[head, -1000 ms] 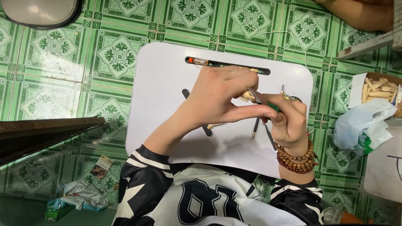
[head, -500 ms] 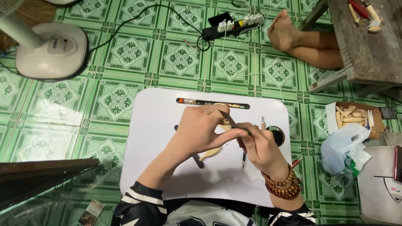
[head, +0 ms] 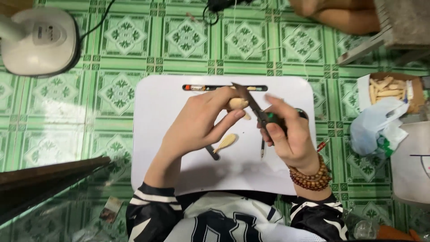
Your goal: Carving and shaping a small wooden object using a craft knife and other hand tools on a small portable desk.
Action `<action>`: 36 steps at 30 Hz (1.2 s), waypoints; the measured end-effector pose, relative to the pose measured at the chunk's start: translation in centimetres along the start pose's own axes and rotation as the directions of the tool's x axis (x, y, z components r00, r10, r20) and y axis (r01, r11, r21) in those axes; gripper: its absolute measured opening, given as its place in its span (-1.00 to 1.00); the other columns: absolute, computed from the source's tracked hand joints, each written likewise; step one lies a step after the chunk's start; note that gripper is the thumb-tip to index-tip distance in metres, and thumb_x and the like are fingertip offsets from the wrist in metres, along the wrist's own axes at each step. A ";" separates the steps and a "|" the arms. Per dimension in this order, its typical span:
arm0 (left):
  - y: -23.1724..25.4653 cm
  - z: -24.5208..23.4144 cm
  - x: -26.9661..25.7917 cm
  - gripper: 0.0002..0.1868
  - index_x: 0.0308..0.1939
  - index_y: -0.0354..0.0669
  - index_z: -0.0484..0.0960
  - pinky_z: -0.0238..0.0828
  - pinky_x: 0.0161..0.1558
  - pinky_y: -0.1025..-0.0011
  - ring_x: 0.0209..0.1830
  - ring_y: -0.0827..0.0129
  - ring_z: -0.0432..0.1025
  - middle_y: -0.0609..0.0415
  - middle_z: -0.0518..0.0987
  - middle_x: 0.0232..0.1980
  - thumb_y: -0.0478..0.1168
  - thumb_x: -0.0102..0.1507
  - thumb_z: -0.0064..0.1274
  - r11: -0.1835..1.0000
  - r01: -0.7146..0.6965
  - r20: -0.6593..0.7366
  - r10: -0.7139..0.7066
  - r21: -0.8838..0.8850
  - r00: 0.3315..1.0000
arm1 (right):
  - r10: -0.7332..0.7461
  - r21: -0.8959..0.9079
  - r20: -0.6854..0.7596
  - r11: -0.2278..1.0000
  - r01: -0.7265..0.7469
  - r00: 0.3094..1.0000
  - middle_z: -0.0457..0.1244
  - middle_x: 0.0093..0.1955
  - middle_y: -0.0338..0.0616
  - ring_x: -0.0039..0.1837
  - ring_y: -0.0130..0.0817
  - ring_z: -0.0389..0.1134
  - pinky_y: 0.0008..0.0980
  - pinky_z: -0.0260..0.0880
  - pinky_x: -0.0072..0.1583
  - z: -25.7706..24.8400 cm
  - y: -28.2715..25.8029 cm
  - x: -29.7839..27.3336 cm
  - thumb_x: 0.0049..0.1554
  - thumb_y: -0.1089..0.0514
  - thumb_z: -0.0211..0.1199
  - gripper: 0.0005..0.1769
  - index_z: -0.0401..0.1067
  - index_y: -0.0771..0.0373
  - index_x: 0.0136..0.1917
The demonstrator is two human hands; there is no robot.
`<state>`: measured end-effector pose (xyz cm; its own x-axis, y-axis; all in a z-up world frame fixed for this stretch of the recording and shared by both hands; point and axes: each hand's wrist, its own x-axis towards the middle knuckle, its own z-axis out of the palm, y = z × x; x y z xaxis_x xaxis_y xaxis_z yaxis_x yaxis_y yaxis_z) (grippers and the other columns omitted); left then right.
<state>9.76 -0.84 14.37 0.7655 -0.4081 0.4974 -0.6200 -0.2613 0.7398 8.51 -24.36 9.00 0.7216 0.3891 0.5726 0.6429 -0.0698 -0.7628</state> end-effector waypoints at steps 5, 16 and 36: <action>-1.6 -0.4 -0.6 -0.79 -0.07 -0.16 0.50 0.38 -0.42 0.29 -0.59 0.22 0.31 0.08 0.35 -0.58 -0.12 0.46 -0.16 0.991 0.066 0.123 -0.051 -0.117 0.991 | -0.040 -0.047 0.033 0.998 0.041 0.999 0.33 -0.18 0.10 -0.44 -0.42 0.27 -0.51 0.38 -0.40 0.3 -0.7 -0.3 0.31 0.29 -0.05 -0.49 0.15 0.62 0.46; -2.1 -0.1 -0.8 -0.76 -0.12 -0.16 0.49 0.33 -0.48 0.34 -0.68 0.24 0.25 0.06 0.32 -0.67 -0.11 0.47 -0.20 0.980 0.099 0.200 -0.063 -0.175 0.978 | 0.026 -0.087 0.070 0.996 -0.020 0.997 0.33 -0.33 0.08 -0.54 -0.43 0.22 -0.52 0.30 -0.48 0.2 -1.7 -0.6 0.28 0.34 -0.04 -0.52 0.26 0.64 0.41; -2.1 1.5 -0.8 -0.76 -0.09 -0.13 0.49 0.33 -0.44 0.41 -0.66 0.34 0.17 0.13 0.25 -0.65 -0.10 0.48 -0.23 0.954 0.138 0.130 -0.106 -0.266 0.986 | 0.014 -0.047 0.042 0.999 -0.012 0.999 0.31 -0.33 0.03 -0.51 -0.46 0.22 -0.52 0.29 -0.47 0.0 -0.8 -0.7 0.31 0.32 -0.07 -0.50 0.18 0.64 0.46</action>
<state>10.21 -1.34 11.75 0.7981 -0.4887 0.3526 -0.4403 -0.0733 0.8949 7.53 -24.57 9.24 0.7193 0.4264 0.5485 0.6453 -0.1175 -0.7548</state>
